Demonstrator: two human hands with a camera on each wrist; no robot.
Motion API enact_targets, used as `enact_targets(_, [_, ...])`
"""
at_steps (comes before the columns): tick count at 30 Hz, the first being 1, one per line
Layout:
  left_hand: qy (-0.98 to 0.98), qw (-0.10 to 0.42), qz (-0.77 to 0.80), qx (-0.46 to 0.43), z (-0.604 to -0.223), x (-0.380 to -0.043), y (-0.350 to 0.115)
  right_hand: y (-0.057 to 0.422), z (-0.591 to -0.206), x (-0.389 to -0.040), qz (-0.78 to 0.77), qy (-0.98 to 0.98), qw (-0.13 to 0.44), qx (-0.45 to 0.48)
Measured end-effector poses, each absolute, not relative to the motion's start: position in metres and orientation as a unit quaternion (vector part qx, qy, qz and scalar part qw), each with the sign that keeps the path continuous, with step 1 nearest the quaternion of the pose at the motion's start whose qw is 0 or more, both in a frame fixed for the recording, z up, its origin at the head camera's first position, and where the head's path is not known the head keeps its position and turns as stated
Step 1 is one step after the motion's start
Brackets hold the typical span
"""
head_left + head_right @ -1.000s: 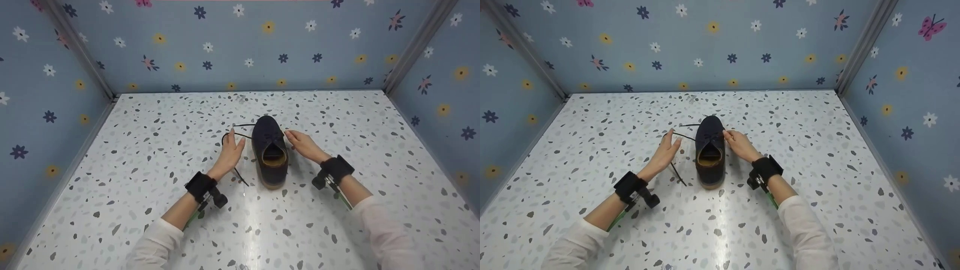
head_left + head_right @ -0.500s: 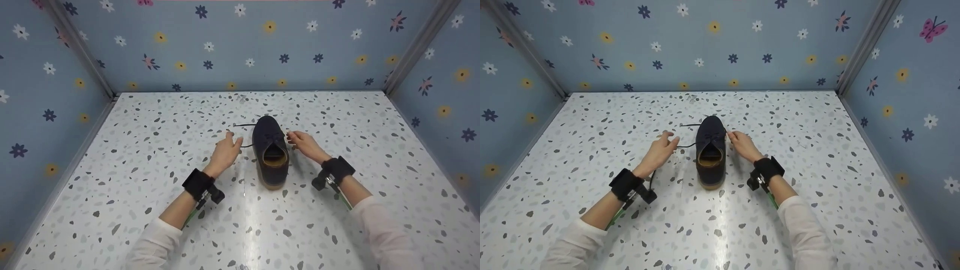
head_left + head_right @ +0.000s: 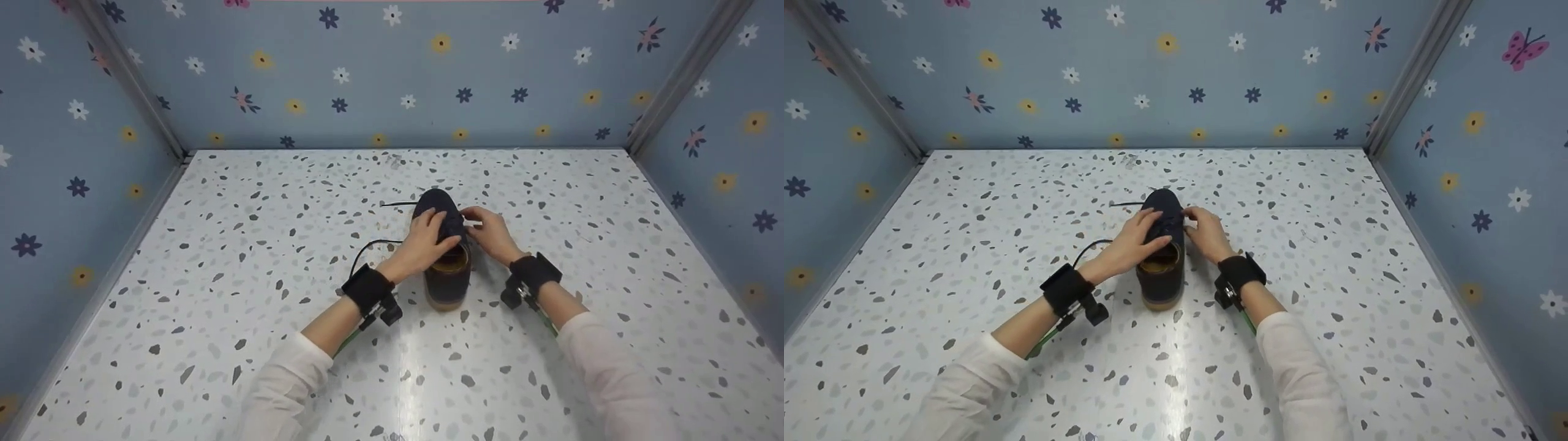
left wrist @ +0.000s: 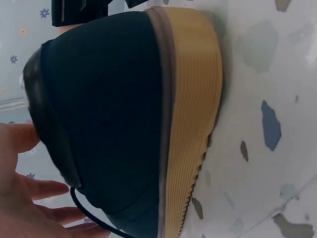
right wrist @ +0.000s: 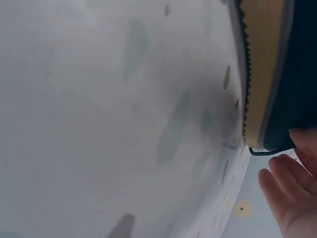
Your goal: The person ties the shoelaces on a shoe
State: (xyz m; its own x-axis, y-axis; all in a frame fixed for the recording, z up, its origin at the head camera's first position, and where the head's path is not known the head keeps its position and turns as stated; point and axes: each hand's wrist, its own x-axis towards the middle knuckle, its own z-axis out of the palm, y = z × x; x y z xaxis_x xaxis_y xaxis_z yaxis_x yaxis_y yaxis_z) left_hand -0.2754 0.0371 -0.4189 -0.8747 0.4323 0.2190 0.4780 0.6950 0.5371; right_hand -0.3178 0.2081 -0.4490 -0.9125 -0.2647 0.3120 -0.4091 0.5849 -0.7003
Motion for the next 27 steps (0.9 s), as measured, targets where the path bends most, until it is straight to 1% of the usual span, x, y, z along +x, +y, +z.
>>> enact_targets(1, [-0.922, 0.027, -0.296, -0.247, -0.421, -0.276, 0.038, 0.208, -0.450, -0.318, 0.412, -0.887, 0.093, 0.188])
enact_targets(4, [-0.927, 0.020, -0.283, -0.245, -0.427, -0.275, 0.040, 0.207, -0.450, -0.320, 0.394, -0.894, 0.109, 0.184])
enact_targets(10, [-0.923, 0.043, -0.288, -0.253, -0.430, -0.275, 0.042, 0.209, -0.445, -0.321, 0.354, -0.906, 0.149, 0.178])
enact_targets(16, [-0.926, 0.040, -0.280, -0.252, -0.431, -0.276, 0.043, 0.212, -0.441, -0.319, 0.347, -0.907, 0.159, 0.180])
enact_targets(20, [-0.925, 0.043, -0.279, -0.253, -0.432, -0.276, 0.043, 0.215, -0.439, -0.321, 0.379, -0.891, 0.167, 0.184])
enact_targets(23, [-0.925, 0.044, -0.279, -0.253, -0.433, -0.276, 0.043, 0.224, -0.453, -0.336, 0.439, -0.866, 0.157, 0.183])
enact_targets(27, [-0.926, 0.042, -0.280, -0.248, -0.434, -0.276, 0.043, 0.246, -0.490, -0.370, 0.523, -0.822, 0.138, 0.179])
